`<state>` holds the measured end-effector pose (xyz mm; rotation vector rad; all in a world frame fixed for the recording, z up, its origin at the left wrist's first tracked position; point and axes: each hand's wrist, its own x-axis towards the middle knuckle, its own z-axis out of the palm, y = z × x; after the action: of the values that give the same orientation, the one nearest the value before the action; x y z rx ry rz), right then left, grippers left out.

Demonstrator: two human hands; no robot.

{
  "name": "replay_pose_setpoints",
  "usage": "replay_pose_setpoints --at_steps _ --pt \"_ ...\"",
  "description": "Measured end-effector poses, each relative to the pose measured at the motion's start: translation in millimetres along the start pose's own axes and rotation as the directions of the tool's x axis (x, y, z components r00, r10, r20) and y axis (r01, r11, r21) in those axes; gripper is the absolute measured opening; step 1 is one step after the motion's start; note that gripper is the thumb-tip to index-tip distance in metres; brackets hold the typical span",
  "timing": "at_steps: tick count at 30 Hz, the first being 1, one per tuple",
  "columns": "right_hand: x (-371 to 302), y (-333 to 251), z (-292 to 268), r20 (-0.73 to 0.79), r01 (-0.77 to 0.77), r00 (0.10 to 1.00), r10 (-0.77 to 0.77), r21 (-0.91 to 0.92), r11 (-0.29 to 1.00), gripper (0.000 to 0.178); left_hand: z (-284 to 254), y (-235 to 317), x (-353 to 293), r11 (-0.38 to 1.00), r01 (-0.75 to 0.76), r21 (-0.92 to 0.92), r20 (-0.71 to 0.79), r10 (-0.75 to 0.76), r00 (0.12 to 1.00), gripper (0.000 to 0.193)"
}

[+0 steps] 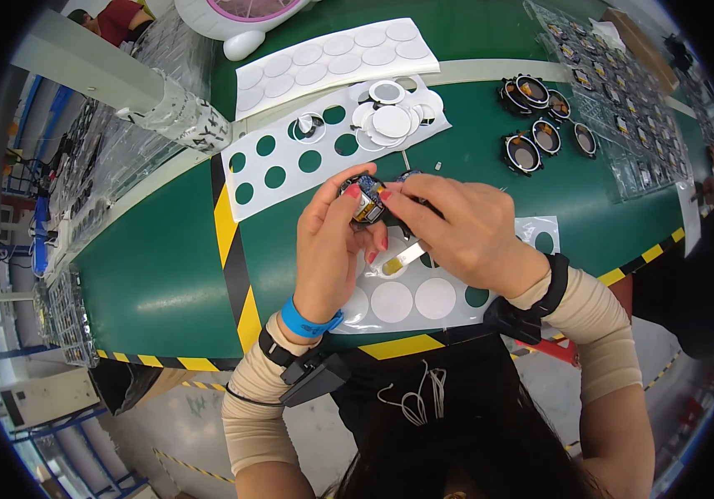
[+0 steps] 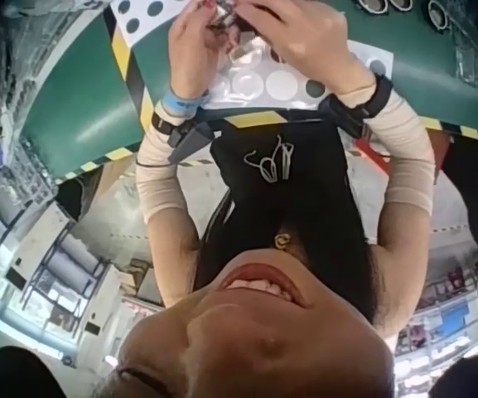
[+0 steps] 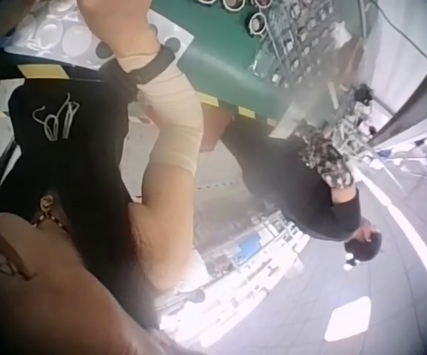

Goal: The person picks up a watch case and a circuit board, fits the board into the case, and uses tweezers to press down the internal components. They then place the back cover onto the watch case and press it firmly into place by hand.

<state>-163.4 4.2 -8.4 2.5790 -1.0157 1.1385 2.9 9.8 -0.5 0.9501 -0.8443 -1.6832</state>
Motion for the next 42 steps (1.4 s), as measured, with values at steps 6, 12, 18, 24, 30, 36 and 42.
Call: replay_pose_setpoints --at_steps 6,12,18,24,30,36,42 --pt "0.4 0.3 -0.2 0.004 0.002 1.0 -0.002 -0.028 1.0 0.03 -0.3 -1.2 -0.1 0.997 0.02 0.068 -0.003 -0.02 1.0 0.033" --pt "-2.0 -0.7 1.2 0.043 0.006 0.999 -0.005 -0.022 1.0 0.03 -1.9 -5.6 0.9 1.0 -0.014 0.018 0.006 0.014 1.0 0.03" --pt "-2.8 -2.0 2.0 0.073 -0.003 0.997 0.005 -0.028 1.0 0.031 0.2 -6.0 1.8 0.998 -0.002 0.057 -0.047 0.005 0.999 0.027" --pt "-4.6 -5.5 4.3 0.035 0.004 0.999 -0.005 0.028 1.0 0.031 0.0 -7.7 -1.3 0.985 -0.017 0.174 -0.078 0.03 0.997 0.025" --pt "-3.0 -3.5 2.7 0.04 -0.001 0.999 0.0 0.025 1.0 0.03 0.8 -4.4 1.0 0.992 -0.022 0.128 -0.061 0.03 0.998 0.025" --pt "-2.4 2.1 0.1 -0.025 -0.006 1.0 0.007 0.001 1.0 0.03 -1.2 -3.5 2.1 1.0 0.006 -0.021 0.006 -0.006 1.0 0.03" --pt "-3.1 1.4 3.4 0.007 0.016 1.0 -0.016 -0.006 1.0 0.03 -0.2 -4.8 1.0 1.0 -0.014 0.022 -0.003 0.014 1.0 0.031"
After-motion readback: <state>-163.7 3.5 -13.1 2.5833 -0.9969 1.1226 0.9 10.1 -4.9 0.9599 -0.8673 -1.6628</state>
